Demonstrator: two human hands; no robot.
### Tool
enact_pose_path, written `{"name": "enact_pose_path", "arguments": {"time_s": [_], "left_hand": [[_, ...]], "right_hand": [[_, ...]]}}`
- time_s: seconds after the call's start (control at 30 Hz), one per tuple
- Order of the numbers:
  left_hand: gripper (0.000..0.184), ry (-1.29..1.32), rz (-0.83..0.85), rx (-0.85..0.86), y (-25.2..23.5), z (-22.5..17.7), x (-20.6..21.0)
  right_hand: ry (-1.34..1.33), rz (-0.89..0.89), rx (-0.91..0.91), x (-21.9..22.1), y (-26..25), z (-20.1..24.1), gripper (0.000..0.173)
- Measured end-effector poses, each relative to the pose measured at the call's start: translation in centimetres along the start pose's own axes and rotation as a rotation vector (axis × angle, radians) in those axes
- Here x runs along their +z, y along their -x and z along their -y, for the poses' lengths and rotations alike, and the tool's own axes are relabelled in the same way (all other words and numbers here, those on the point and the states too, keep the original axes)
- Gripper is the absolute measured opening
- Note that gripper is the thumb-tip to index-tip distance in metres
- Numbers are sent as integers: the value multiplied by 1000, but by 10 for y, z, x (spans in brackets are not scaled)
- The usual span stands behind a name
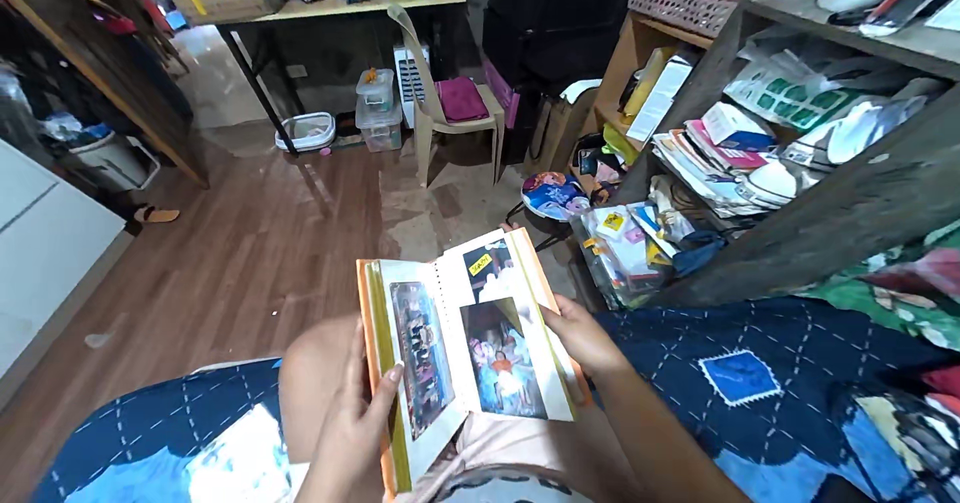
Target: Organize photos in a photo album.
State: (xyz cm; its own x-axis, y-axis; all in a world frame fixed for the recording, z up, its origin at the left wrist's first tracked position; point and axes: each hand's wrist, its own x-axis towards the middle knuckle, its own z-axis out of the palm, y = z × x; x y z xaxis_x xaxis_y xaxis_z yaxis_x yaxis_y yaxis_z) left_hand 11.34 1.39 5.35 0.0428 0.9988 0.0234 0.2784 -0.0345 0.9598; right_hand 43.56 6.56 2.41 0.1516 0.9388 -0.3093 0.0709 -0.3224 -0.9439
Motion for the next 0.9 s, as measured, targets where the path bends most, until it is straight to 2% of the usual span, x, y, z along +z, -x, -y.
{"name": "enact_pose_path", "arguments": {"time_s": [0.27, 0.43, 0.63, 0.8, 0.9], "left_hand": [[74, -36, 80, 40, -6, -21, 28], [74, -181, 161, 0, -9, -41, 50], [72, -281, 223, 47, -4, -43, 72], [70, -174, 173, 16, -8, -38, 61], [70, -85, 137, -71, -12, -43, 55]], "right_hand": [[-94, -45, 28, 5, 18, -2, 32], [-181, -66, 32, 6, 20, -10, 59], [-235, -30, 8, 8, 24, -22, 59], [-255, -33, 13, 10, 25, -23, 60], [-242, -39, 29, 10, 24, -23, 61]]}}
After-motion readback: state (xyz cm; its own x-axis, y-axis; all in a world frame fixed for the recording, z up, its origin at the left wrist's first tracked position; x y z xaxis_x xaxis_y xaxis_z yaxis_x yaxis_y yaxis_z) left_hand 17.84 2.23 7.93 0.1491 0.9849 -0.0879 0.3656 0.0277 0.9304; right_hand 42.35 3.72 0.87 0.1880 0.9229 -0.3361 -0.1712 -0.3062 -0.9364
